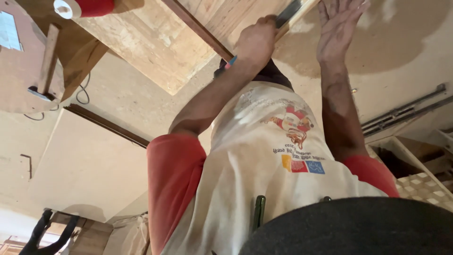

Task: The person holds a red squeeze bottle, then uses a flat blade to trim and scrape the edge of a wooden panel frame resting on a workbench. They reposition and turn the panel, run a hand along the edge, and finally hold a metal bar beside the bench.

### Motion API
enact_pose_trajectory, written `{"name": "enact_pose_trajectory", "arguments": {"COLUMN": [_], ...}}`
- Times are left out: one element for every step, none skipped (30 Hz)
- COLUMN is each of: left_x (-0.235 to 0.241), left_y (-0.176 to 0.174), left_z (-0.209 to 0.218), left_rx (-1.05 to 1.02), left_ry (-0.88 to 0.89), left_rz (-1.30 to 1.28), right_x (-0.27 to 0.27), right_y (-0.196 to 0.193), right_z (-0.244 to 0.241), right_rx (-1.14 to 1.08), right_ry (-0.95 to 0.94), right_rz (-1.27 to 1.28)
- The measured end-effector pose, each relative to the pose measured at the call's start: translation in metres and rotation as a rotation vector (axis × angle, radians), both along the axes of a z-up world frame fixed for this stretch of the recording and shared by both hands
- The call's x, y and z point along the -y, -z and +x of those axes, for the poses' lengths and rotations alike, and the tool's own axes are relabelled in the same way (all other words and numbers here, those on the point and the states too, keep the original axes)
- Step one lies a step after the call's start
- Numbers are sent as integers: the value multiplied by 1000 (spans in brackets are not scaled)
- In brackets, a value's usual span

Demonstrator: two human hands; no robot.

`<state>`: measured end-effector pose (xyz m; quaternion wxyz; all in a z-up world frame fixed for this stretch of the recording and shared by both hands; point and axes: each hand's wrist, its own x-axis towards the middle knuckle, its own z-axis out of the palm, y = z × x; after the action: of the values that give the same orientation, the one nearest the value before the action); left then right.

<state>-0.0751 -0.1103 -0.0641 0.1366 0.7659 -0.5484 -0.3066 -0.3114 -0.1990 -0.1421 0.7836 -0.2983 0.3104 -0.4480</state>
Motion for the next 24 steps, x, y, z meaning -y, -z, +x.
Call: {"name": "enact_pose_trajectory", "arguments": {"left_x": [3,9,10,11,13,16,20,20,25,32,39,42,45,47,49,50,51,53,55,63,68,73,79,81], "left_y": [1,2,-3,-7,-12,-10,-8,-7,-5,-3,-2,-1,1,3,1,-1,-3,-4,-6,-8,-5,-2,3,6], "left_z": [-1,-3,-2,-2,-2,-3,-3,-6,-9,-10,-11,-11,-12,-12,-11,-9,-9,-11,-13,-13,-15,-17,-20,-25], "left_rx": [34,68,69,46,24,22,14,5,1,10,19,16,13,10,9,-13,-34,-35,-27,-14,-11,-42,-73,-76], "left_ry": [37,76,78,49,20,27,29,26,28,34,40,38,36,31,28,33,38,35,42,43,35,17,-2,-18], "left_rz": [-17,-39,-43,-47,-51,-55,-28,4,4,-21,-45,-53,-74,-92,-96,-88,-81,-77,-63,-57,-63,-97,-131,-125], "right_x": [-1,2,1,1,2,3,3,2,-1,0,1,2,4,4,7,8,10,9,9,16,23,31,40,42], "right_y": [-3,-7,-6,-7,-7,-7,-6,-7,-12,-17,-23,-30,-37,-44,-43,-42,-41,-42,-44,-45,-46,-47,-48,-45], "right_z": [3,5,6,5,5,5,5,3,4,8,11,13,14,17,16,15,14,13,11,12,12,12,11,3], "right_rx": [-7,-16,-15,-10,-5,-7,-18,-30,-34,-67,-99,-102,-118,-133,-135,-130,-124,-125,-128,-126,-123,-130,-136,-139], "right_ry": [-13,-24,-21,-16,-11,-3,3,4,6,-3,-13,-14,-17,-22,-25,-26,-27,-30,-28,-31,-38,-43,-48,-65], "right_rz": [-26,-57,-61,-56,-51,-55,-48,-36,-36,-47,-57,-65,-65,-61,-66,-64,-63,-59,-57,-65,-72,-86,-100,-94]}}
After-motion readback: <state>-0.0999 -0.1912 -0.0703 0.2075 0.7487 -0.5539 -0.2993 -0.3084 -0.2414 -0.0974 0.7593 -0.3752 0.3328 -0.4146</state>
